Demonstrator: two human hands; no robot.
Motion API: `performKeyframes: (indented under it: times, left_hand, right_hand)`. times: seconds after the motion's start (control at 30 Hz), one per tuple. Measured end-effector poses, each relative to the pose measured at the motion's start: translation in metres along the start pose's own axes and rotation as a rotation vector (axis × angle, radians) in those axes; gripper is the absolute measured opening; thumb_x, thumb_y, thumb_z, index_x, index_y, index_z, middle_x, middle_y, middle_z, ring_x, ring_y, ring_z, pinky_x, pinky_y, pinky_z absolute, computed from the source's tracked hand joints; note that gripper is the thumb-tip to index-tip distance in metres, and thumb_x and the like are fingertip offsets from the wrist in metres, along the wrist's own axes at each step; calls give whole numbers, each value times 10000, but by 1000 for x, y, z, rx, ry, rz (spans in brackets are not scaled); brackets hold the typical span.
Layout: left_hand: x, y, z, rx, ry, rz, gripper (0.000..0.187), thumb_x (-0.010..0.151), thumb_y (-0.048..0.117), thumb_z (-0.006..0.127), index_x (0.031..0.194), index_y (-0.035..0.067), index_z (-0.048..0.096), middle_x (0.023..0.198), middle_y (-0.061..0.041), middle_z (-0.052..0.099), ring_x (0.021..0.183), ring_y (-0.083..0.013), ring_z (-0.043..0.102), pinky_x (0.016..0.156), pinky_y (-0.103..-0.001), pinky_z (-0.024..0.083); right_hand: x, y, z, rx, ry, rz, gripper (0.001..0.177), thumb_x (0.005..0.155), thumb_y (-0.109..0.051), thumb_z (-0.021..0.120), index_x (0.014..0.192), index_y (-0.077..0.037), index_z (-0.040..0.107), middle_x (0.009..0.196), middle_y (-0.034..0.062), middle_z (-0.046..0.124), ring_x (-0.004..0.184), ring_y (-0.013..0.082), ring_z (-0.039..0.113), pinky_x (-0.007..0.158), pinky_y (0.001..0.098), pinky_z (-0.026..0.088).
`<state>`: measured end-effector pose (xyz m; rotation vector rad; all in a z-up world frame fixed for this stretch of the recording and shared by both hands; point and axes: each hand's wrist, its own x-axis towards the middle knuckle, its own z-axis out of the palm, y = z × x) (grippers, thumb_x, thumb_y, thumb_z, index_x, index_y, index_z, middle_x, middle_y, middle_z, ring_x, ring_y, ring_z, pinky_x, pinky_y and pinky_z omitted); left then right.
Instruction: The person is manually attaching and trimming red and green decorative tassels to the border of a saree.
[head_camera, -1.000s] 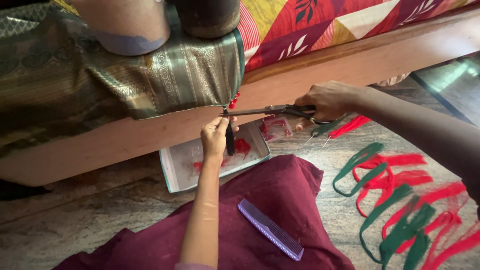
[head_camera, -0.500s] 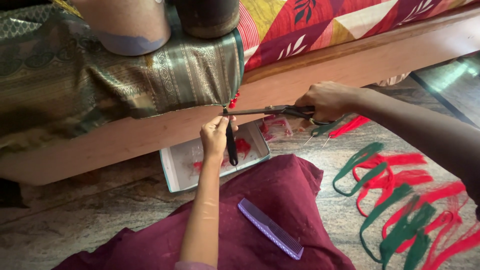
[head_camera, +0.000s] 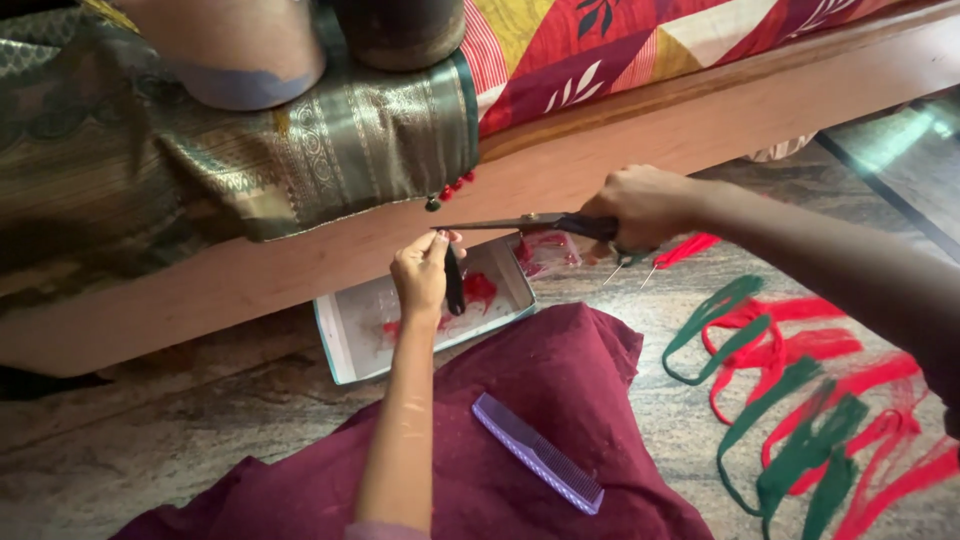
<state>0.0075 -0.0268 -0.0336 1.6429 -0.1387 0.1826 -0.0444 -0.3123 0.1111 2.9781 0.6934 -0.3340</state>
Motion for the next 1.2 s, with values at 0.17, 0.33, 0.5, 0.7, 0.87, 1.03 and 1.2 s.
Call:
performKeyframes:
  times: [0.17, 0.33, 0.5, 0.7, 0.87, 1.03, 1.2]
  left_hand:
    - [-2, -28, -3, -254, 19, -37, 227, 1005, 112, 597, 1001, -41, 764, 873, -84, 766, 798, -153, 714, 730, -283, 559]
    - [1, -47, -19, -461, 57, -32, 238, 1019, 115, 587, 1057, -68, 734, 961, -90, 752, 893, -171, 738, 862, -285, 598]
    - [-6, -45, -17, -453, 37, -78, 232, 1030, 120, 578, 1037, -53, 733, 954, -93, 745, 839, -162, 722, 774, -288, 574]
    - [-22, -23, -9, -558, -26, -99, 235, 1051, 126, 577, 986, -38, 733, 914, -87, 723, 828, -157, 690, 772, -289, 572]
    - [-26, -13, -8, -650, -27, -197, 233, 1054, 164, 557, 1041, -29, 688, 940, -106, 723, 843, -176, 713, 801, -326, 604]
    - [-14, -20, -28, -759, -15, -321, 236, 1055, 182, 534, 1100, -16, 653, 982, -127, 717, 857, -192, 718, 816, -356, 613]
    - [21, -125, -74, -801, 3, -464, 246, 1048, 168, 519, 1089, -40, 645, 1007, -191, 708, 858, -256, 722, 864, -411, 643]
  right_hand:
    - [-11, 9, 92, 254, 36, 30, 415, 825, -504, 777, 1019, -152, 669, 653, 108, 685, 586, 285, 665, 611, 467, 540]
    - [-59, -28, 216, 600, 31, 49, 450, 808, -510, 790, 763, -71, 701, 531, 97, 568, 490, 216, 546, 522, 400, 419]
    - [-124, -116, 269, 856, -349, -384, 367, 894, -353, 797, 766, -49, 636, 670, 109, 611, 645, 279, 615, 629, 450, 494]
    - [-95, -151, 277, 595, -490, -565, 178, 753, -110, 664, 918, -90, 730, 817, 173, 708, 750, 405, 681, 674, 519, 516]
    - [8, -158, 196, 510, 332, -103, 381, 788, -244, 735, 1062, 2, 634, 958, 243, 692, 897, 404, 682, 787, 468, 557]
    - [100, -133, 281, 896, 576, -12, 513, 870, -314, 687, 1200, 75, 637, 1057, 246, 728, 1001, 401, 683, 846, 455, 548]
    - [53, -119, 300, 904, 34, 267, 278, 986, -242, 553, 1136, -58, 697, 948, 209, 734, 893, 357, 718, 768, 468, 549]
